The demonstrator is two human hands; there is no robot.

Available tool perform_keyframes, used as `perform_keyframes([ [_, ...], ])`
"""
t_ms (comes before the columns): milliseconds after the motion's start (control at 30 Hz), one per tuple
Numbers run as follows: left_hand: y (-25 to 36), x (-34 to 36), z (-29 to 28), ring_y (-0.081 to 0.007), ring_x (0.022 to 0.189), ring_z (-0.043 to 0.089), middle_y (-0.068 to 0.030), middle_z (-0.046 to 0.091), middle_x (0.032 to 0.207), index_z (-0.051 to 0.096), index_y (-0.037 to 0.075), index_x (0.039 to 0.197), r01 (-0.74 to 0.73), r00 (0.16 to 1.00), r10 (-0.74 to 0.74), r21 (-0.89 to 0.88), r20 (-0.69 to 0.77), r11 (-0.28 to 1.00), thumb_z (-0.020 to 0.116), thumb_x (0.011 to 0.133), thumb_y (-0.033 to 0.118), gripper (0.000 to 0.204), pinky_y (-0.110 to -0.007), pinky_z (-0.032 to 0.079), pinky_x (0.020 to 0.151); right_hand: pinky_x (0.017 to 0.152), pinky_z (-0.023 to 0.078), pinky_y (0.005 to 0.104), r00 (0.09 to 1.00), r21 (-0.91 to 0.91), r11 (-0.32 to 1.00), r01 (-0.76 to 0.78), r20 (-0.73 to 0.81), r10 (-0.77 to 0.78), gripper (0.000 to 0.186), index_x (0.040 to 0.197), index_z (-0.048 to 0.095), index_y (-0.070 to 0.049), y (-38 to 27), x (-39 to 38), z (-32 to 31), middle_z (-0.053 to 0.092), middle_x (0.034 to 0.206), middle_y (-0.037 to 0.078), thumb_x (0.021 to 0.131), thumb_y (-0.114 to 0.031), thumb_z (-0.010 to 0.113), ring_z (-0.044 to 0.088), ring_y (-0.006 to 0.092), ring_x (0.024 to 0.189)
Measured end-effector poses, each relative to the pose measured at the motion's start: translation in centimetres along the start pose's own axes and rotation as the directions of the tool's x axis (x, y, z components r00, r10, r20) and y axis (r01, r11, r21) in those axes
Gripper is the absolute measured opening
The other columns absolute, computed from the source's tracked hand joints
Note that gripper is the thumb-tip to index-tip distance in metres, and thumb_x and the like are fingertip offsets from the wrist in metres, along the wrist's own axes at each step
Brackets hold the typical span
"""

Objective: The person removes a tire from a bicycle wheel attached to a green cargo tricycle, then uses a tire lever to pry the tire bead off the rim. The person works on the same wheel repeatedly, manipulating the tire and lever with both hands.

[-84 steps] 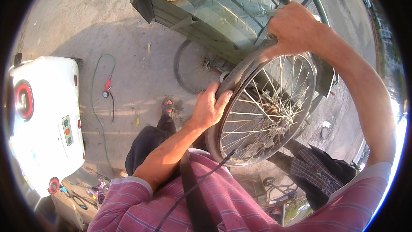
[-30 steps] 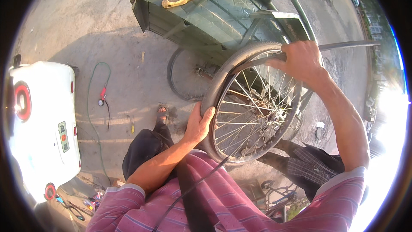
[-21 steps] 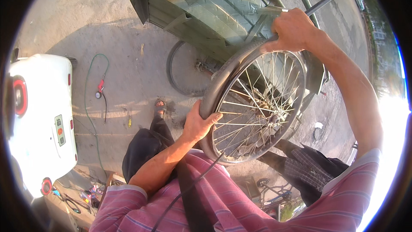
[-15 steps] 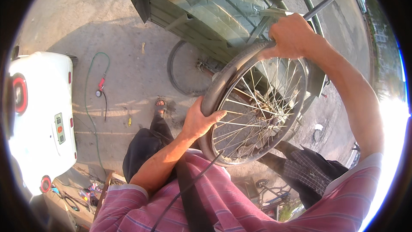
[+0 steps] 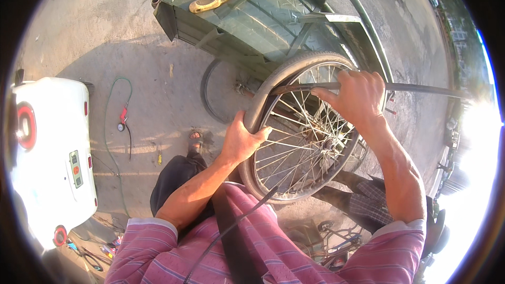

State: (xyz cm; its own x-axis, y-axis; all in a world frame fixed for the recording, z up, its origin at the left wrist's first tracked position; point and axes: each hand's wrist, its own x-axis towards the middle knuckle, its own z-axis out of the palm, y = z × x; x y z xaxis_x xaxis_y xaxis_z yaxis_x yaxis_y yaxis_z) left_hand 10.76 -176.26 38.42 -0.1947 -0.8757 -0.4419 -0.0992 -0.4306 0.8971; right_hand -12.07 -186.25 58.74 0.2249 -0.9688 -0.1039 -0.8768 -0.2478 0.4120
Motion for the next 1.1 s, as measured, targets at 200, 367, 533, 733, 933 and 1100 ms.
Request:
perform_keyframes([
  [200, 0.4, 0.5, -0.3, -0.0425, 0.091, 0.081, -0.0291, 0.078, 0.097, 0.06, -0.007, 0.121, 0.002, 0.999, -0.001, -0.023, 0.052, 1.0, 0.09, 0.085, 0.037, 0.064, -0.047, 0.064, 0.079, 0.066, 0.055, 0.0435, 0.987, 0.021, 0.998, 0.062, 0.149, -0.064, 0.077, 0.072, 0.08, -0.007, 2.2, 3.2, 0.1, 0.067, 0.06, 0.011, 0.081, -0.083, 0.076, 0.071, 0.0331, 0.063],
  [367, -1.3, 0.7, 0.2, -0.0203, 0.069, 0.076, -0.0157, 0.076, 0.084, 0.063, -0.005, 0.114, -0.069, 0.997, 0.069, -0.011, 0.035, 0.998, 0.09, 0.088, 0.025, 0.048, -0.037, 0.06, 0.063, 0.067, 0.056, 0.0472, 0.923, -0.143, 0.938, 0.315, 0.276, -0.268, 0.088, 0.07, 0.077, -0.002, 2.0, 8.8, -0.7, 0.067, 0.061, 0.018, 0.08, -0.089, 0.07, 0.072, 0.0348, 0.066],
  [533, -0.8, 0.6, -0.1, -0.0201, 0.071, 0.076, -0.0151, 0.077, 0.085, 0.065, -0.004, 0.114, -0.088, 0.995, 0.089, -0.033, 0.048, 0.996, 0.09, 0.088, 0.024, 0.046, -0.037, 0.06, 0.064, 0.069, 0.058, 0.0495, 0.884, -0.169, 0.906, 0.388, 0.347, -0.313, 0.092, 0.071, 0.076, 0.001, 1.4, 11.2, -1.3, 0.071, 0.069, 0.02, 0.08, -0.091, 0.068, 0.074, 0.0384, 0.073],
  [733, 0.3, 0.9, -0.5, -0.0372, 0.089, 0.082, -0.0258, 0.079, 0.096, 0.064, -0.006, 0.121, -0.027, 0.998, 0.027, -0.001, 0.065, 1.0, 0.091, 0.083, 0.034, 0.061, -0.044, 0.064, 0.08, 0.066, 0.054, 0.0516, 0.899, -0.132, 0.915, 0.382, 0.284, -0.334, 0.092, 0.071, 0.078, -0.003, 2.1, 10.8, -0.4, 0.066, 0.061, 0.018, 0.075, -0.095, 0.069, 0.072, 0.0393, 0.068],
  [933, 0.7, 1.9, 0.1, -0.0231, 0.075, 0.075, -0.0159, 0.078, 0.093, 0.067, -0.005, 0.122, -0.027, 0.996, 0.032, -0.071, 0.078, 0.997, 0.09, 0.085, 0.03, 0.055, -0.038, 0.061, 0.069, 0.071, 0.056, 0.0464, 0.954, 0.075, 0.996, -0.044, 0.299, 0.02, 0.083, 0.081, 0.081, -0.006, 3.0, 2.7, 2.0, 0.071, 0.066, 0.013, 0.085, -0.087, 0.07, 0.075, 0.0326, 0.07],
  [1100, 3.3, 5.6, 0.1, -0.0189, 0.076, 0.074, -0.0146, 0.078, 0.098, 0.068, -0.005, 0.125, -0.199, 0.976, 0.193, 0.057, 0.103, 0.978, 0.093, 0.088, 0.042, 0.064, -0.035, 0.06, 0.069, 0.077, 0.057, 0.0472, 0.958, 0.147, 0.964, -0.222, 0.216, 0.188, 0.081, 0.09, 0.084, -0.006, 4.9, 0.7, 4.3, 0.073, 0.069, 0.014, 0.085, -0.086, 0.072, 0.075, 0.0324, 0.073],
])
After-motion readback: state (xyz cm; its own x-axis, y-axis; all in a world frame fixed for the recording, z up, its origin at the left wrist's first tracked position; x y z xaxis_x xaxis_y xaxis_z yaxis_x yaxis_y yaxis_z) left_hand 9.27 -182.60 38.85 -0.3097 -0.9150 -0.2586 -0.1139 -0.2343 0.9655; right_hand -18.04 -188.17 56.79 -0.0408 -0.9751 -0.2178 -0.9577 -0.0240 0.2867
